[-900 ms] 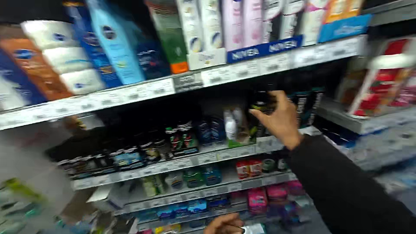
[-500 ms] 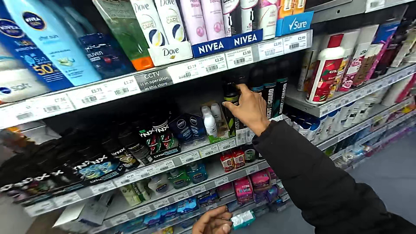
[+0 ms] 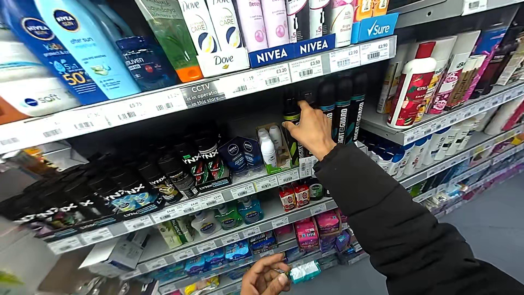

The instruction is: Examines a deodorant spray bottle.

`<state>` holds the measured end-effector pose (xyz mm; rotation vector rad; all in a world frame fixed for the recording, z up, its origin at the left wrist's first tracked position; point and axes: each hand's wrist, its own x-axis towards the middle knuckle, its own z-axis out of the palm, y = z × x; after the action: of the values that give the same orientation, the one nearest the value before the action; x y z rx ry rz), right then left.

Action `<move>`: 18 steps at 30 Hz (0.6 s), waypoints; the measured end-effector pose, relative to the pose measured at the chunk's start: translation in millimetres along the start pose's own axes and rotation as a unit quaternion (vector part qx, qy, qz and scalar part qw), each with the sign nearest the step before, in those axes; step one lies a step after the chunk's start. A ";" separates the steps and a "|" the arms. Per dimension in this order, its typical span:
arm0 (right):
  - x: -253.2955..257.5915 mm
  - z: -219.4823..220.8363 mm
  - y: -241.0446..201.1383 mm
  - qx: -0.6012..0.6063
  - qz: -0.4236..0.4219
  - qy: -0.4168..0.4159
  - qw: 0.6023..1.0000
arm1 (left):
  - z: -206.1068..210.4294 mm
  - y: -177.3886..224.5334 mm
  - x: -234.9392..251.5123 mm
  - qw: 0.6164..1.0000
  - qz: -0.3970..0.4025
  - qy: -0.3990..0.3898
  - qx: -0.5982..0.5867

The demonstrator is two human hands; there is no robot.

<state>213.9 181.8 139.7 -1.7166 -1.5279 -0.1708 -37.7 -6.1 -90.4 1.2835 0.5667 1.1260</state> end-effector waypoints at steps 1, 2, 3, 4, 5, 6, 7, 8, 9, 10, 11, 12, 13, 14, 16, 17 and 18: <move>-0.3 0.0 1.2 0.001 -0.001 0.002 1.000 | 0.9 0.5 -0.6 1.000 -0.001 0.003 -0.001; -0.7 0.0 2.2 -0.001 -0.003 0.006 1.000 | 1.9 1.1 -0.7 1.000 -0.002 0.005 -0.003; -1.1 0.4 3.3 -0.002 -0.007 0.010 1.000 | 3.6 1.5 -0.9 1.000 -0.003 0.009 -0.003; -2.1 1.4 4.8 -0.002 -0.011 0.015 1.000 | 5.1 1.6 -1.1 1.000 -0.004 0.011 -0.003; -3.6 2.6 6.3 -0.001 -0.016 0.021 1.000 | 6.7 1.4 -1.2 1.000 -0.006 0.013 -0.003; -5.5 4.0 8.1 0.000 -0.025 0.030 0.999 | 8.0 1.1 -1.0 1.000 -0.007 0.014 -0.004; -7.3 5.7 10.0 0.003 -0.037 0.042 0.998 | 9.3 1.0 -0.5 1.000 -0.010 0.016 -0.005; -9.2 7.0 11.8 0.006 -0.050 0.054 0.997 | 11.0 1.2 0.5 1.000 -0.013 0.017 -0.006; -10.3 8.0 13.3 0.011 -0.061 0.064 0.996 | 12.6 1.1 1.6 1.000 -0.015 0.016 -0.006; -11.2 8.6 14.7 0.015 -0.068 0.070 0.995 | 14.0 0.7 2.3 1.000 -0.016 0.014 -0.006; -12.0 9.2 16.3 0.019 -0.074 0.074 0.994 | 15.3 -0.1 2.9 1.000 -0.014 0.011 -0.007; -13.1 9.4 18.2 0.026 -0.081 0.080 0.993 | 16.9 -0.9 3.3 1.000 -0.012 0.009 -0.006; -14.9 8.6 20.0 0.036 -0.088 0.084 0.992 | 18.6 -1.7 3.8 1.000 -0.010 0.009 -0.005; -17.3 7.0 21.6 0.051 -0.095 0.090 0.990 | 20.1 -2.5 4.6 1.000 -0.007 0.008 -0.004; -24.8 3.8 25.8 0.073 -0.112 0.103 0.986 | 22.0 -5.2 5.9 1.000 -0.002 0.005 0.001; -30.2 2.2 29.0 0.084 -0.123 0.111 0.983 | 23.3 -6.5 6.4 1.000 -0.002 0.004 0.002; -36.6 0.0 32.1 0.096 -0.132 0.117 0.980 | 24.8 -7.4 7.0 1.000 -0.003 0.006 0.001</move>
<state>232.8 155.7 103.2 -1.2917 -1.5362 -0.3382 -11.2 -10.4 -89.3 1.2763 0.5796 1.1285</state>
